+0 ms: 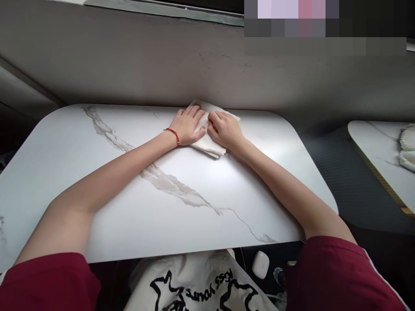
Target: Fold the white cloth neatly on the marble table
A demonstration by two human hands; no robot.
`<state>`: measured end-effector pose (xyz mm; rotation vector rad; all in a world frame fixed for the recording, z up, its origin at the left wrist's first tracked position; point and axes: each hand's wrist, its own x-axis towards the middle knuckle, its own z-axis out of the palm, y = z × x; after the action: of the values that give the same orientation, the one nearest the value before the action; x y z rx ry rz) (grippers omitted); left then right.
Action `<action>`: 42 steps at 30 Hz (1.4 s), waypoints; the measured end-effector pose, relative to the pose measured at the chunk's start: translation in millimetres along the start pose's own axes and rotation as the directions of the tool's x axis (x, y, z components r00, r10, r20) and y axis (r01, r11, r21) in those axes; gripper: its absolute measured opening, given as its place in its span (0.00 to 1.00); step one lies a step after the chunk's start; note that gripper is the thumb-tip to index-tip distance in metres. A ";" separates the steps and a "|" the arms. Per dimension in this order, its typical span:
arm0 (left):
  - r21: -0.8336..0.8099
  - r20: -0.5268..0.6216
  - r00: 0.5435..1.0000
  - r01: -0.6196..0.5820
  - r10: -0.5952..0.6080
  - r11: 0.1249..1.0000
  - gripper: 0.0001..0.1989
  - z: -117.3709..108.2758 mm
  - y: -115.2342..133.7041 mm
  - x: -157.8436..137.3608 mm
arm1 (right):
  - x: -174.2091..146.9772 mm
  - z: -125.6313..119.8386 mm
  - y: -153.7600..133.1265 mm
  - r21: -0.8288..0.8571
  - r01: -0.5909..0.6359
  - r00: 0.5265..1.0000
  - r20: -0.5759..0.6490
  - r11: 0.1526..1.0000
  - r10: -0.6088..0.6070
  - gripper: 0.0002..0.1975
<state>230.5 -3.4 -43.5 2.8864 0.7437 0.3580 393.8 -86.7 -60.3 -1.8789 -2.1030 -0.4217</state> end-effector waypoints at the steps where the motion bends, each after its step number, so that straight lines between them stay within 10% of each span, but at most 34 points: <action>1: -0.001 -0.002 1.000 0.001 -0.001 1.000 0.31 0.1 0.0 0.5 | 0.0 1.9 1.7 0.014 -0.001 1.000 -0.020 1.000 0.002 0.09; 29: -0.005 -0.026 0.998 -0.053 0.053 0.999 0.32 5.4 9.5 -18.4 | -23.3 -11.2 -6.2 0.021 0.008 1.000 -0.016 1.000 -0.008 0.07; 42: 0.036 0.102 0.941 -0.328 0.323 0.944 0.33 18.2 154.2 -87.7 | -188.3 -108.0 -41.2 0.013 -0.008 1.000 -0.014 1.000 0.008 0.03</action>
<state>231.4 -181.7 -48.2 3.0502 0.2598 0.2359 375.4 -305.8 -38.1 -1.8710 -2.0833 -0.4177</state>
